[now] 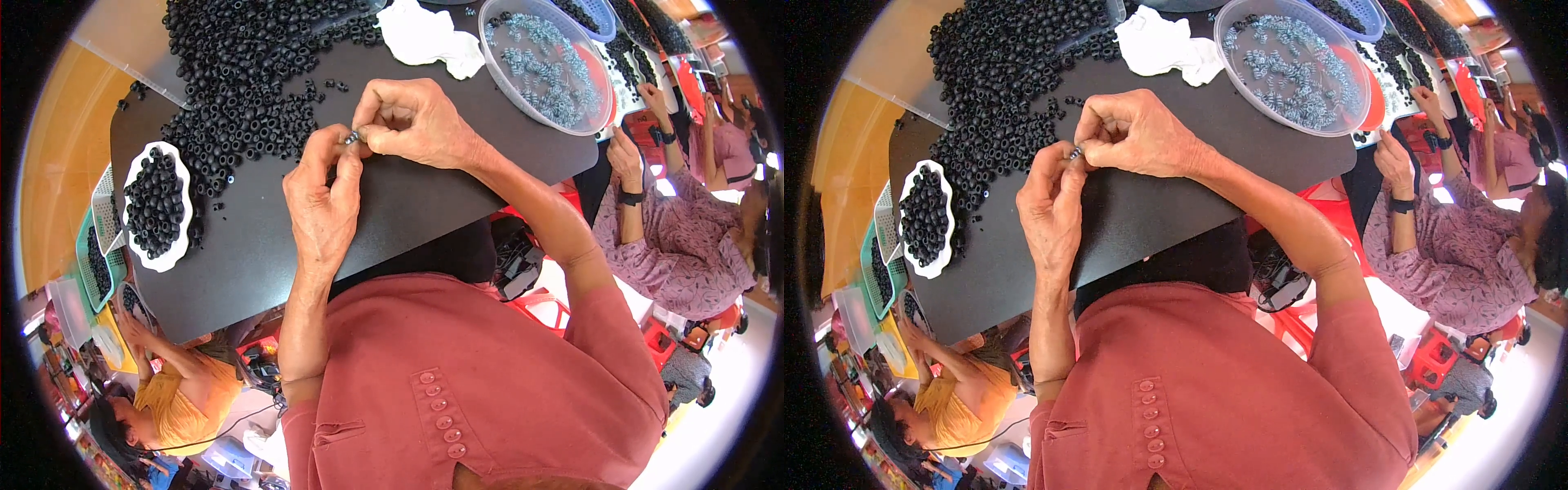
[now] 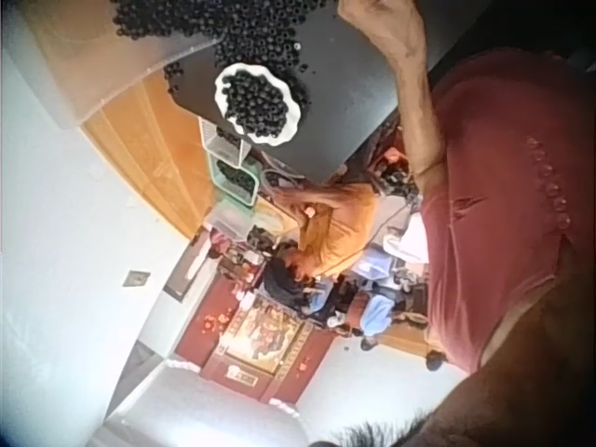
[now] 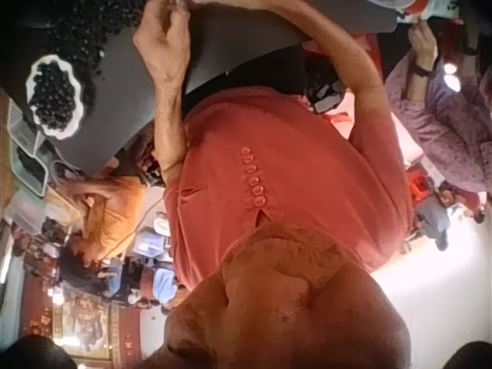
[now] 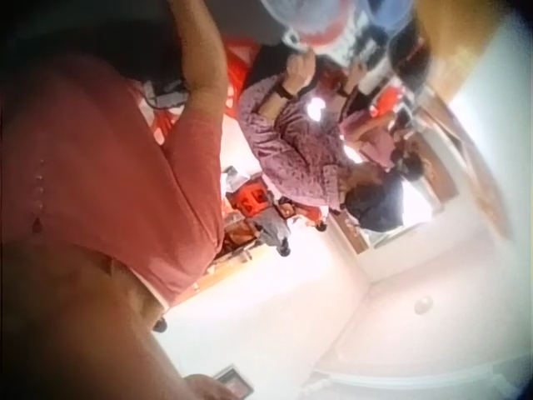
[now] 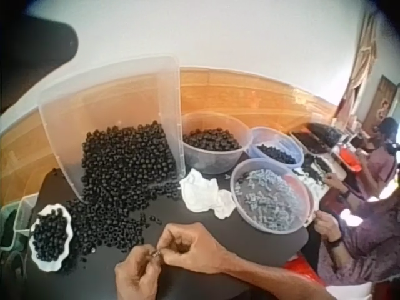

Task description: The person assembles small plastic parts by hand, picking up components from the table and fitting them together.

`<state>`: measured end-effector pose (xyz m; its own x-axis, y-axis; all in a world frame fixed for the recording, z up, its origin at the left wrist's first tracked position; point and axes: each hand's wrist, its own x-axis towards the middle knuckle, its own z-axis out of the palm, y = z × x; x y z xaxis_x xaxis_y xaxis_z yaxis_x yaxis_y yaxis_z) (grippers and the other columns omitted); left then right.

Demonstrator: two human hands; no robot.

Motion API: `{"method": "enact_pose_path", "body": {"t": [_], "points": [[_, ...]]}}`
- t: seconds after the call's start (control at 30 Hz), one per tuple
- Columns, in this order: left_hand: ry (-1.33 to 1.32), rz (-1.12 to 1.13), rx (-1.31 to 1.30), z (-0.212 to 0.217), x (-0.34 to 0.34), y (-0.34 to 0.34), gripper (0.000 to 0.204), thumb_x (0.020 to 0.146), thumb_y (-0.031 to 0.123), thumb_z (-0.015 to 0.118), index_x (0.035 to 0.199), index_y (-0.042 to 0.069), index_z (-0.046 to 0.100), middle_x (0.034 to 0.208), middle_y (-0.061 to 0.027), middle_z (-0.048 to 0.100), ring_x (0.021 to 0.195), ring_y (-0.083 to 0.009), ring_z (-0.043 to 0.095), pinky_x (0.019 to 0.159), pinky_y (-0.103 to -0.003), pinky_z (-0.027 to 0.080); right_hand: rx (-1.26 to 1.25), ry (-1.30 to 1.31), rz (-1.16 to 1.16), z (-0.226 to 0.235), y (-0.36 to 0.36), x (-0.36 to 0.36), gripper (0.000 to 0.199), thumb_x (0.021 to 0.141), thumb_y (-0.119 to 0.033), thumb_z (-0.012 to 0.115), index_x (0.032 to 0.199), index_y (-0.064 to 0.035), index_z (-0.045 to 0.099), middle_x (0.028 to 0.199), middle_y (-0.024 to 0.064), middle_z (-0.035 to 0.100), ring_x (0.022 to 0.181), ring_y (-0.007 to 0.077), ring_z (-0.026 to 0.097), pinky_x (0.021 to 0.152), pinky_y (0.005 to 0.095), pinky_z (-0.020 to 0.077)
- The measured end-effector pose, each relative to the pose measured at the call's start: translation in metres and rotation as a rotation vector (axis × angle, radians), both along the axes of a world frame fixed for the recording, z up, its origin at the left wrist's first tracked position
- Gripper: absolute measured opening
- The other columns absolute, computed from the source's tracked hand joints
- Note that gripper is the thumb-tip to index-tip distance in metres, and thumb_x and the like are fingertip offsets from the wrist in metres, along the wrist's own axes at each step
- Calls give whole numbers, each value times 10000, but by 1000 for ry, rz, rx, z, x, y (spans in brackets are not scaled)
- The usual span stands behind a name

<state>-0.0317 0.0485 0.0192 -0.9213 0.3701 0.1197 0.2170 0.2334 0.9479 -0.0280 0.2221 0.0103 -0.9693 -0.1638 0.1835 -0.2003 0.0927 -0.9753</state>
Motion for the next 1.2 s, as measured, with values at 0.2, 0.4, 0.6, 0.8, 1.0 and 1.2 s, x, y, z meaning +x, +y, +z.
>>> {"method": "enact_pose_path", "body": {"t": [0.2,0.4,0.6,0.8,1.0,1.2], "points": [[-9,16,184,-11,-2,1,118,891,9,543,1001,8,585,786,-44,658,722,-76,571,652,-221,453,-53,-32,-7,10,-2,1,76,826,47,571,887,4,590,799,0,605,748,44,573,643,195,468],[61,43,20,-1,0,-1,114,885,27,564,996,7,579,760,-44,641,700,-73,555,641,-228,454,-35,-11,2,3,-3,2,87,820,40,586,896,-2,589,798,-8,598,723,34,547,624,194,448],[148,50,-52,1,0,0,92,877,44,582,958,1,584,720,-51,617,654,-90,550,602,-252,453,7,28,4,2,-3,2,92,818,51,581,889,-5,582,765,-19,580,685,20,515,584,188,417],[181,29,-98,0,-1,0,109,918,92,551,943,-6,593,700,-56,618,643,-104,559,588,-261,452,-17,51,-14,2,-4,2,86,813,57,574,873,-4,577,744,-23,574,668,17,513,573,182,418],[-160,-133,158,-6,-7,-5,273,990,186,437,907,-5,614,705,-49,625,675,-99,546,653,-251,443,-21,41,4,2,-2,4,89,808,61,563,867,-5,573,739,-17,573,670,23,518,584,188,435],[-207,-91,263,0,-6,-1,284,987,200,448,923,-16,620,746,-65,643,712,-98,546,677,-249,443,-36,12,8,3,-1,3,88,808,64,554,864,-2,570,748,-12,579,686,29,533,610,194,454]]}}
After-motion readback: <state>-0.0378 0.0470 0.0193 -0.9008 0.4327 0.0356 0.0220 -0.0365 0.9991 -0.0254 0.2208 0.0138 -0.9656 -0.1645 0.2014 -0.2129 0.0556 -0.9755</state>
